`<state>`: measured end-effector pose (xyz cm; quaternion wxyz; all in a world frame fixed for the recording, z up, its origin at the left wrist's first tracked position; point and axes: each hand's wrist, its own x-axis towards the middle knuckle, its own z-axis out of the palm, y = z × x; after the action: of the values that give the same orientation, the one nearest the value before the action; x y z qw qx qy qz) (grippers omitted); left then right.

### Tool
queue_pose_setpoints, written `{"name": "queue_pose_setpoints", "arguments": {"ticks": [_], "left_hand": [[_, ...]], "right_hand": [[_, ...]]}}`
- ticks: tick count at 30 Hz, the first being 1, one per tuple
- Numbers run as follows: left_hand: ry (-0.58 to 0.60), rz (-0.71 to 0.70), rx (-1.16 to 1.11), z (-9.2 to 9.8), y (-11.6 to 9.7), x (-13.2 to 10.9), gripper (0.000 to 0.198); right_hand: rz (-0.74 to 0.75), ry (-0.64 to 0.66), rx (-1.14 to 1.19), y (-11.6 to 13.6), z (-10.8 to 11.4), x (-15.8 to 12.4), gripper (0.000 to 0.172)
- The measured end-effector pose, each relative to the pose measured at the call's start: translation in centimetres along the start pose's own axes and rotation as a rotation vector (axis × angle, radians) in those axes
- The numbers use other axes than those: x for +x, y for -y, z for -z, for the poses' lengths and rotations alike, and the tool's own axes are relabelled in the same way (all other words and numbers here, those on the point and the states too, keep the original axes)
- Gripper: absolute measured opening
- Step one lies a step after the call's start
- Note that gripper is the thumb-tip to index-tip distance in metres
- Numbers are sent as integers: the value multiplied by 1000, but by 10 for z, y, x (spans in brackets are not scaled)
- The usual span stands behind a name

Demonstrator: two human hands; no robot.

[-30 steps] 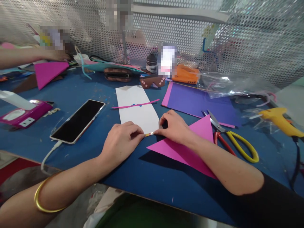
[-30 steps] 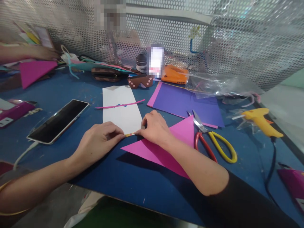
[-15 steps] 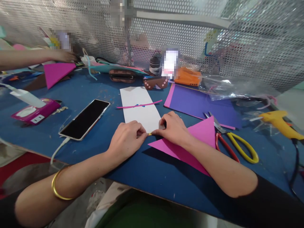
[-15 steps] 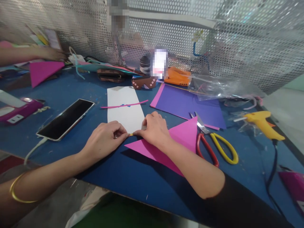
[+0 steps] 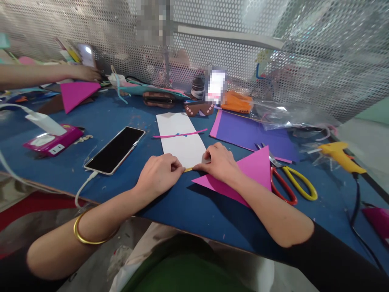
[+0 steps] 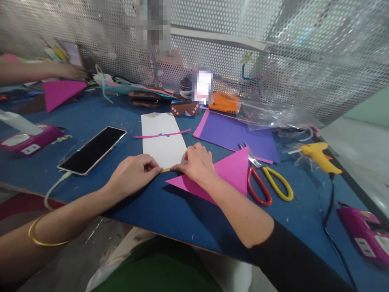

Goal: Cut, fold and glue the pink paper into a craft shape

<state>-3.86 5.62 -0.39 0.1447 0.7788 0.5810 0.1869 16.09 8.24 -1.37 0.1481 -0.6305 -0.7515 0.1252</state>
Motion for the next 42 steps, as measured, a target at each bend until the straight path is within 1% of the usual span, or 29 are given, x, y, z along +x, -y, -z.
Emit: {"name": "queue_pose_setpoints", "arguments": {"ticks": [9, 16, 21, 25, 31, 35, 39, 42], "left_hand": [[18, 2, 50, 5, 5, -1, 18], [20, 22, 50, 11, 13, -5, 18], [30, 11, 68, 13, 12, -7, 16], [48, -1, 91, 13, 10, -9, 17], [26, -15, 83, 10, 11, -13, 17], [13, 4, 69, 7, 13, -15, 16], [-17, 49, 32, 5, 14, -18, 4], [-26, 82, -1, 5, 15, -22, 11]], "right_hand": [[9, -11, -15, -1, -2, -1, 40], [7, -4, -1, -1, -1, -1, 40], [-3, 9, -1, 1, 0, -1, 39], [-11, 9, -6, 3, 1, -1, 39], [9, -15, -6, 0, -1, -1, 39], [11, -41, -9, -1, -4, -2, 39], [13, -54, -12, -1, -6, -2, 36], [14, -59, -10, -2, -7, -2, 36]]}}
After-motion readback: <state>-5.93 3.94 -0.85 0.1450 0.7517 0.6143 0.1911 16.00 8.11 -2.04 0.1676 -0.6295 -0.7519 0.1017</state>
